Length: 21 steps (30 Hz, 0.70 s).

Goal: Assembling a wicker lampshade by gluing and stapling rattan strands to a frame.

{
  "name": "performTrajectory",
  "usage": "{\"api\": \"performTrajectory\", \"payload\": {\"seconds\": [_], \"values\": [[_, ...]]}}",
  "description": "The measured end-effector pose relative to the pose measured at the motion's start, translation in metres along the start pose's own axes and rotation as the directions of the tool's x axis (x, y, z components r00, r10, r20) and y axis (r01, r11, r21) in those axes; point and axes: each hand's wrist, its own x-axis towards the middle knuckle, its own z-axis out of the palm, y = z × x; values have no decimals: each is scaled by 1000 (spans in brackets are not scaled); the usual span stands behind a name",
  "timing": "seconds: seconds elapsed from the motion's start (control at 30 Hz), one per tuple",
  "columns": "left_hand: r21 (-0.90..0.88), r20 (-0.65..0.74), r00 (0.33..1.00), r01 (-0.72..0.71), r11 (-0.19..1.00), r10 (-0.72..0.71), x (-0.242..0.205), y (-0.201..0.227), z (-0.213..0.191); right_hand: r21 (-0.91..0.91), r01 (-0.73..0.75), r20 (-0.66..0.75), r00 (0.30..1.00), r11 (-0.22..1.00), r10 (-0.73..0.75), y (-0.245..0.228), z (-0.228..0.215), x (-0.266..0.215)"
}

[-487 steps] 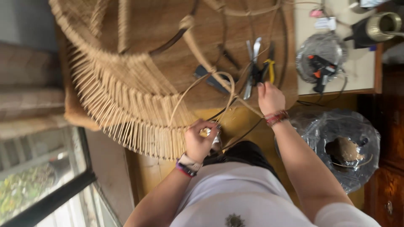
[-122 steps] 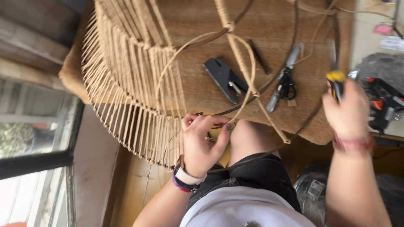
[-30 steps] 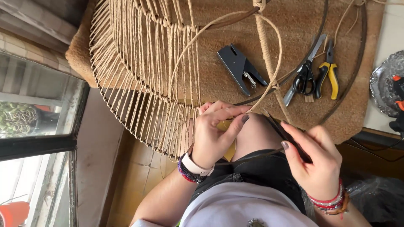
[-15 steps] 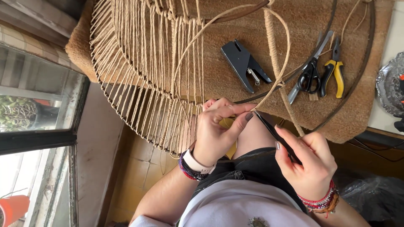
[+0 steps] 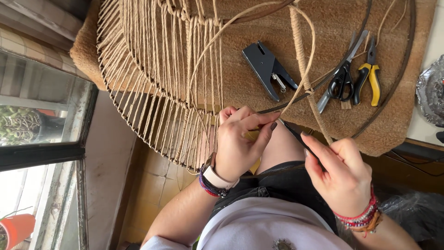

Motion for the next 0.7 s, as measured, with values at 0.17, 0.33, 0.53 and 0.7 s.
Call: {"api": "performTrajectory", "payload": {"seconds": [0.17, 0.33, 0.53, 0.7], "values": [[-10, 21, 999, -40, 999, 41, 4, -4, 3, 21, 52, 11, 999, 998, -52, 5, 0, 9], [-17, 11, 996, -93, 996, 93, 7, -6, 4, 214, -143, 82, 988, 966, 128, 3, -4, 26], [-22, 7, 994, -107, 994, 107, 10, -6, 5, 426, -409, 320, 902, 807, 289, 19, 0, 27], [-41, 26, 996, -89, 995, 90, 9, -7, 4, -179, 314, 12, 948, 932, -317, 41, 14, 8]]}}
